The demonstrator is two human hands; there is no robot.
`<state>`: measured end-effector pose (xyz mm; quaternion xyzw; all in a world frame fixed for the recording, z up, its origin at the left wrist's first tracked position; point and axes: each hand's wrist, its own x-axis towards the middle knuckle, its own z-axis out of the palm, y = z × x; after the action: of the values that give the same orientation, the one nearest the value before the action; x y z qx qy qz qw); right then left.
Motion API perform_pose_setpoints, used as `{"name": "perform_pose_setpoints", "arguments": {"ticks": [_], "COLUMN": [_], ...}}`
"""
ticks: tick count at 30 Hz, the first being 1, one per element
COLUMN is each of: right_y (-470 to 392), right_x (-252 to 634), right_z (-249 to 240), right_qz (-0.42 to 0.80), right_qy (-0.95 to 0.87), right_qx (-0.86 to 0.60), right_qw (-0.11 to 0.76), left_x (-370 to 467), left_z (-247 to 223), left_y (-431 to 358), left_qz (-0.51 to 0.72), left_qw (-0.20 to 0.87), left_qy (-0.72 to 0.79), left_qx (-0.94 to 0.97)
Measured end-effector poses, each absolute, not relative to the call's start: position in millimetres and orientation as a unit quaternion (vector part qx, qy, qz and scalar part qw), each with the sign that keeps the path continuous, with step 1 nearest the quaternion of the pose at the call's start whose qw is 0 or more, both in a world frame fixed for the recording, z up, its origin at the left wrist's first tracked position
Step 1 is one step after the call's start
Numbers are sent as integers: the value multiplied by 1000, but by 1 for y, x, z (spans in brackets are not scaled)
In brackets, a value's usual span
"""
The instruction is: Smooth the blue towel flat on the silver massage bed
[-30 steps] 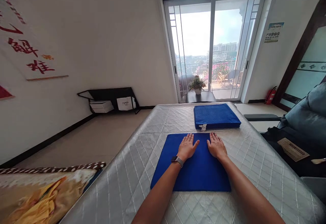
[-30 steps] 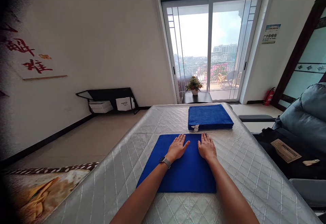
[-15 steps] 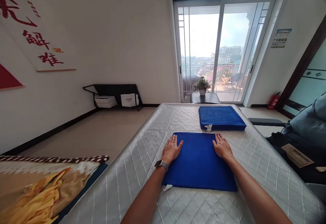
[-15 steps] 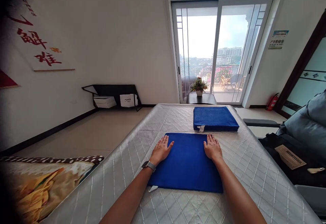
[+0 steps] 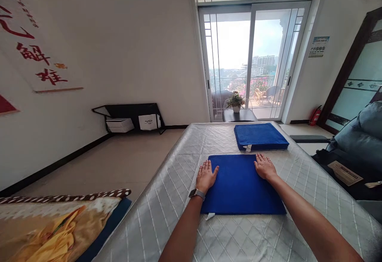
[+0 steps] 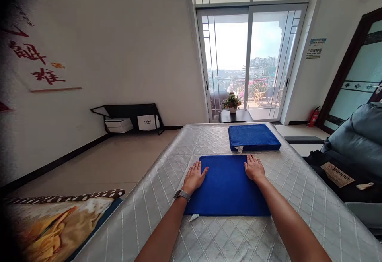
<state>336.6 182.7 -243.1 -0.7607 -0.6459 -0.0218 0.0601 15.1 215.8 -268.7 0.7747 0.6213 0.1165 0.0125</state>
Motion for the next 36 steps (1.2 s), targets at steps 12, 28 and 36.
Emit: {"name": "perform_pose_setpoints", "arguments": {"ticks": [12,28,36], "right_y": [111,111,110], "right_x": [327,338,342], "right_z": [-263,-264,-263], "right_qz": [-14,36,24], "right_qy": [-671,-653,-665], "right_qx": [-739,-752,-742], "right_qw": [61,85,76], "left_x": [17,111,167], "left_z": [-274,-240,-249], "left_y": [220,154,110], "left_qz": [113,174,138], "left_qw": [-18,-69,20], "left_qy": [610,461,355], "left_qx": [784,867,924]}}
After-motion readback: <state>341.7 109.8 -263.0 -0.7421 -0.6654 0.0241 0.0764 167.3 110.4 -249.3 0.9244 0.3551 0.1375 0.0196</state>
